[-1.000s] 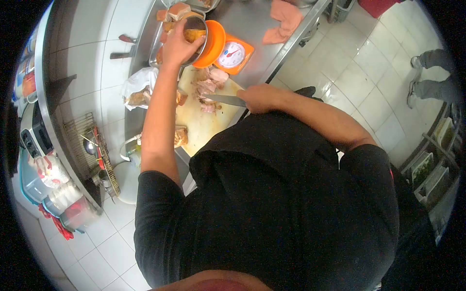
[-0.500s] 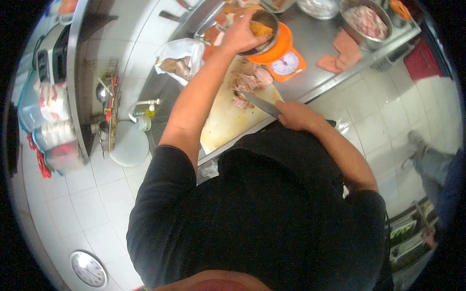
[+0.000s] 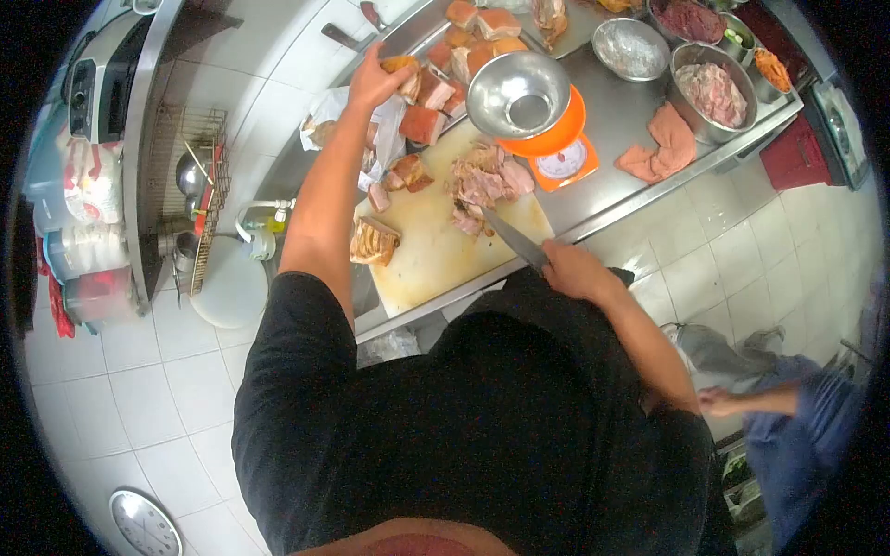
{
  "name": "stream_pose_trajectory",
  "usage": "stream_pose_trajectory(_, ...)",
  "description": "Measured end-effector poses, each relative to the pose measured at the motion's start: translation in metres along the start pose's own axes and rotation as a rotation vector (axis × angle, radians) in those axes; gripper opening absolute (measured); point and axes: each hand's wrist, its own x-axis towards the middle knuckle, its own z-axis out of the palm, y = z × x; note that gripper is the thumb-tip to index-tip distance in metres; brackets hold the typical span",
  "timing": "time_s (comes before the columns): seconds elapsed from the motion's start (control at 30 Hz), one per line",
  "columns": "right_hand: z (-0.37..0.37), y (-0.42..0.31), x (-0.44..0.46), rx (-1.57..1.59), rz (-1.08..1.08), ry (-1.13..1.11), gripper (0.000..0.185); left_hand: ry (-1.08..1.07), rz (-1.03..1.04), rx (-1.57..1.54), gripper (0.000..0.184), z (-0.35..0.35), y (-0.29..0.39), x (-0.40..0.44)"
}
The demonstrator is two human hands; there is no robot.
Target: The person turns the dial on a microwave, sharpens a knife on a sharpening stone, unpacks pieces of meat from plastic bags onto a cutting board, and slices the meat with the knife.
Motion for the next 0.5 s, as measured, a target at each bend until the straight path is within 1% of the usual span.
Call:
stream_pose_trajectory(0.1,0.004,-0.007,-0.009,0.055,0.074,-0.022,0.027,0.001,0.017,0.137,0.102,0.022,-0.046,0.023)
stream_pose_trajectory(0.2,0.007,-0.016,-0.013,0.086,0.138,-0.041,0.029,-0.004,-0.038,0.104,0.102,0.044,-0.079,0.039)
stream_pose_trajectory(0.27,0.014,-0.026,-0.016,0.072,0.203,-0.067,0.029,-0.013,-0.075,0.160,0.104,0.064,-0.101,0.055)
stream_pose_trajectory(0.33,0.023,-0.030,-0.012,0.086,0.202,-0.076,0.028,0.022,-0.127,0.072,0.086,0.076,-0.109,0.057)
stream_pose_trajectory(0.37,0.027,-0.031,-0.008,0.089,0.200,-0.076,0.028,0.025,-0.085,0.018,0.082,0.079,-0.110,0.050)
stream_pose_trajectory(0.4,0.039,-0.024,-0.004,0.078,0.130,-0.041,0.027,0.029,-0.045,-0.037,0.078,0.081,-0.108,0.043)
stream_pose_trajectory(0.5,0.042,-0.048,0.017,0.013,0.110,-0.077,0.026,0.088,0.064,-0.189,0.066,0.074,-0.118,0.019)
